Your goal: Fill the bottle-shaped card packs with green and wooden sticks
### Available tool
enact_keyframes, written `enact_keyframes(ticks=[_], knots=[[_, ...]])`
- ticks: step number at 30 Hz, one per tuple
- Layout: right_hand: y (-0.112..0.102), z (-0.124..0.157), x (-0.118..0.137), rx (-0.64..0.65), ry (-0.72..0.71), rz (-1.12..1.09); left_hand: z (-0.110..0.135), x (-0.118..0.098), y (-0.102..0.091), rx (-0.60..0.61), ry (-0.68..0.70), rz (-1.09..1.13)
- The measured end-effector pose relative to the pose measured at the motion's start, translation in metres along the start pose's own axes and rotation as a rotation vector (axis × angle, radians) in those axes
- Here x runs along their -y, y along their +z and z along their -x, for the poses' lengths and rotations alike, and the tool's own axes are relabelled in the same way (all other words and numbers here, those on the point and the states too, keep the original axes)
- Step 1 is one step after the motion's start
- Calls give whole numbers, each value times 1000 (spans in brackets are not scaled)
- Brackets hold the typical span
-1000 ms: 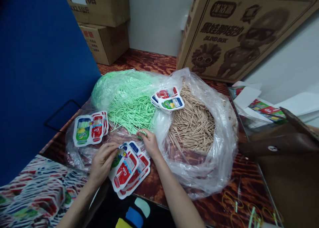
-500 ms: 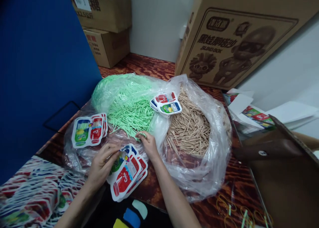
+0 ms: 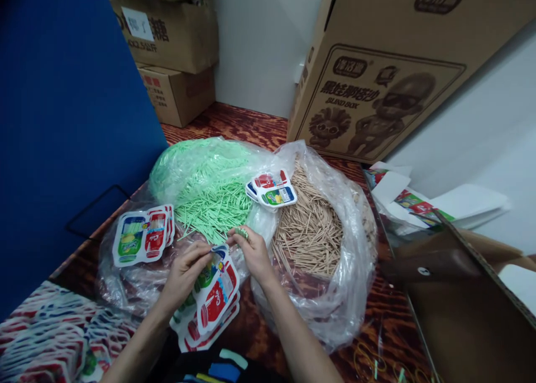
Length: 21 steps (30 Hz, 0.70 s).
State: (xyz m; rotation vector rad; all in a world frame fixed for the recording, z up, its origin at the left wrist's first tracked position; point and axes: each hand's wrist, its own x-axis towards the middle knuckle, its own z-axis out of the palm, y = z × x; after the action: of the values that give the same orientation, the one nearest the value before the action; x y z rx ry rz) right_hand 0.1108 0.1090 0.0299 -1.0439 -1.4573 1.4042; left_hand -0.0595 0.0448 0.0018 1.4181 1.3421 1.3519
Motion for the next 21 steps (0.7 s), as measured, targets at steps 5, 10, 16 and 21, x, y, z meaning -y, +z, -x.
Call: enact_keyframes(ticks=[5,10,16,21], knots=[[6,-25,-8,41,90,54,-1,0,3,3,-33,3],[16,-51,-37,-1,179,104,8,-2,-4,-27,-59,-5],[16,-56,-31,-70,155,-67,5,-3,-7,-51,-74,7],[6,-41,5,-38,252,-681,-3,-6,2,-39,-67,44]])
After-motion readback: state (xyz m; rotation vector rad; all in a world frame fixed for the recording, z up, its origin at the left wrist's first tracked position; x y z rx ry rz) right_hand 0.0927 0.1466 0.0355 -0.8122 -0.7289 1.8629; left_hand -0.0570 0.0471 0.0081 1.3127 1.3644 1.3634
